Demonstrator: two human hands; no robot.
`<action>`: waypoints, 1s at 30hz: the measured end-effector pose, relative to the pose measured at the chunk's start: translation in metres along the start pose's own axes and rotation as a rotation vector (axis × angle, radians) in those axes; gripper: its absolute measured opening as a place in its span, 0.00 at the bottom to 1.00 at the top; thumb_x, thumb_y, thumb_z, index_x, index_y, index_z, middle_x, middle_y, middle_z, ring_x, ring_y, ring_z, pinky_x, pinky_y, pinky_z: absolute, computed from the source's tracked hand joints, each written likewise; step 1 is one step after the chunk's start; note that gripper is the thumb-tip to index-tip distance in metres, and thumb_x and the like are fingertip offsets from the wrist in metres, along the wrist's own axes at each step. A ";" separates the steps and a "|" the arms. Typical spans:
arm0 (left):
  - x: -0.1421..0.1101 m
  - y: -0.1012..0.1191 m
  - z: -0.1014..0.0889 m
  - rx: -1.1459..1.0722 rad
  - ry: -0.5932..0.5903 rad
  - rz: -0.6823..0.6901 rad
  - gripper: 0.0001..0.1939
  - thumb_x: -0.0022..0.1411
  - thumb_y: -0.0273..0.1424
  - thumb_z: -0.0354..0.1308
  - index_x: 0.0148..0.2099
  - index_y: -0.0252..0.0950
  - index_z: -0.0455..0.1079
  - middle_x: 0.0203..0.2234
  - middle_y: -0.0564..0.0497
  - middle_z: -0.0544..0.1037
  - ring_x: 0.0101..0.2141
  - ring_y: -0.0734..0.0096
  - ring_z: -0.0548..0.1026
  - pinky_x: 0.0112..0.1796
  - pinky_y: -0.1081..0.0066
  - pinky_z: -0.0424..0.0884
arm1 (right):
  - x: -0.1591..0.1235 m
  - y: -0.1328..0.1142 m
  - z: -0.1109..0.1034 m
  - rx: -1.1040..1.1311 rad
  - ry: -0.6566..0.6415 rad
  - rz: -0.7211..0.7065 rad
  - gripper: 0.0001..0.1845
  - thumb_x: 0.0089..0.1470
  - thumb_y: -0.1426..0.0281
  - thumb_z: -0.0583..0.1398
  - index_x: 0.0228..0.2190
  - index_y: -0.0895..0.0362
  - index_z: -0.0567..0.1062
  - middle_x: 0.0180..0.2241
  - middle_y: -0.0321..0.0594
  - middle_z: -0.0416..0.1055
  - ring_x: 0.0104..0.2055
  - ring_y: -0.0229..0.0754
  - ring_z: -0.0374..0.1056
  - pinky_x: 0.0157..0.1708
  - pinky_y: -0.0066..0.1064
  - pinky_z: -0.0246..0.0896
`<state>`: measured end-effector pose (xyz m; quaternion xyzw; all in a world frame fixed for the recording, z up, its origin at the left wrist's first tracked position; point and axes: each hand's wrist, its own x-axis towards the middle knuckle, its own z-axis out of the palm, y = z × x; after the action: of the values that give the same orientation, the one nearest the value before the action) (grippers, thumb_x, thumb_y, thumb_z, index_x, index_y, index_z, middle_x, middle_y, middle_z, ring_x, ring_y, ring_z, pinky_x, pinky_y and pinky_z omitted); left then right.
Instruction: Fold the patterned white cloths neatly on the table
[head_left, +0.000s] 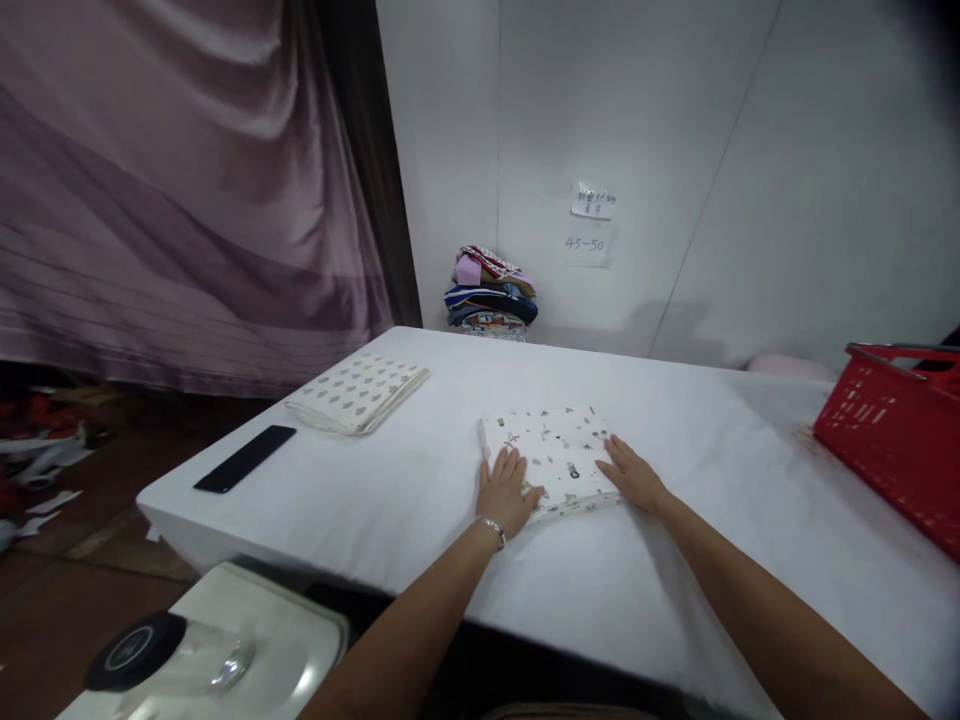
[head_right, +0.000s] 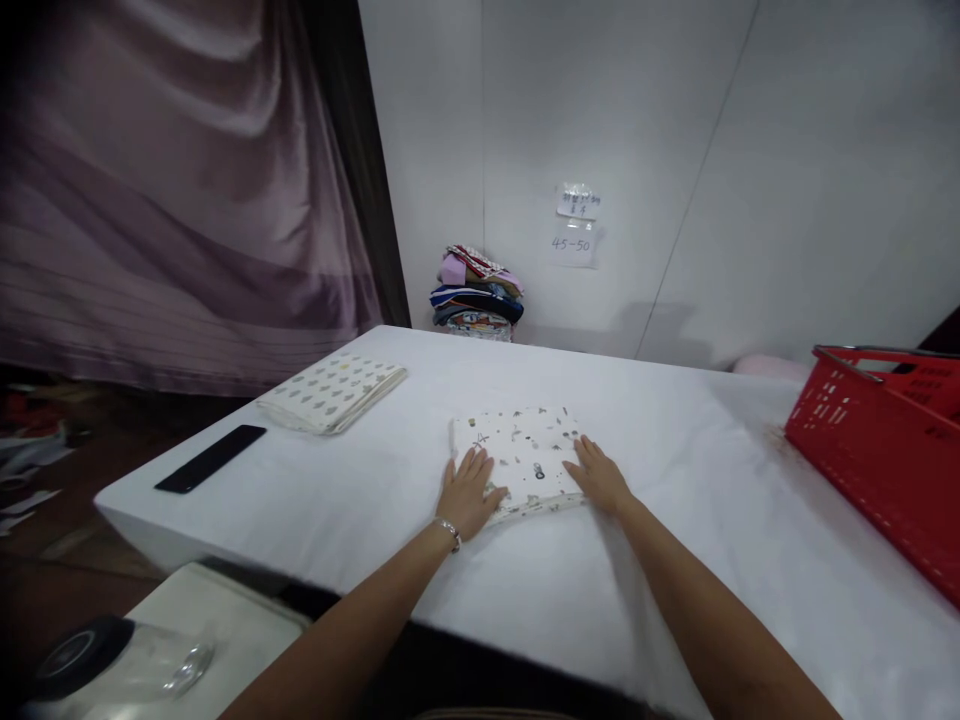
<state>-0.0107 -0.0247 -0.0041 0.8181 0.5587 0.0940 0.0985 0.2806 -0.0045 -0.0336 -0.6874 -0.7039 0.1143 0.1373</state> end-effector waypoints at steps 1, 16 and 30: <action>0.000 0.000 0.000 0.000 -0.001 -0.002 0.35 0.62 0.51 0.35 0.65 0.38 0.50 0.65 0.52 0.45 0.64 0.62 0.37 0.61 0.49 0.36 | 0.000 0.000 0.000 0.024 0.007 -0.001 0.35 0.57 0.52 0.47 0.60 0.58 0.56 0.64 0.44 0.44 0.65 0.48 0.39 0.62 0.40 0.39; 0.004 -0.004 -0.007 -0.050 -0.019 0.031 0.31 0.63 0.48 0.41 0.64 0.41 0.52 0.65 0.51 0.46 0.64 0.61 0.40 0.59 0.51 0.47 | 0.006 0.003 -0.037 0.604 0.034 0.422 0.40 0.43 0.61 0.65 0.56 0.61 0.63 0.50 0.55 0.67 0.49 0.52 0.67 0.46 0.39 0.62; -0.011 0.000 0.000 -0.203 0.174 -0.230 0.35 0.63 0.44 0.43 0.64 0.26 0.47 0.64 0.37 0.48 0.63 0.57 0.49 0.59 0.61 0.50 | -0.047 0.007 -0.042 0.750 -0.015 0.504 0.44 0.47 0.58 0.62 0.60 0.61 0.55 0.46 0.52 0.70 0.42 0.47 0.70 0.43 0.35 0.65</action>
<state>-0.0149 -0.0347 -0.0051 0.7234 0.6428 0.2083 0.1419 0.3027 -0.0522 0.0013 -0.7391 -0.4257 0.3965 0.3395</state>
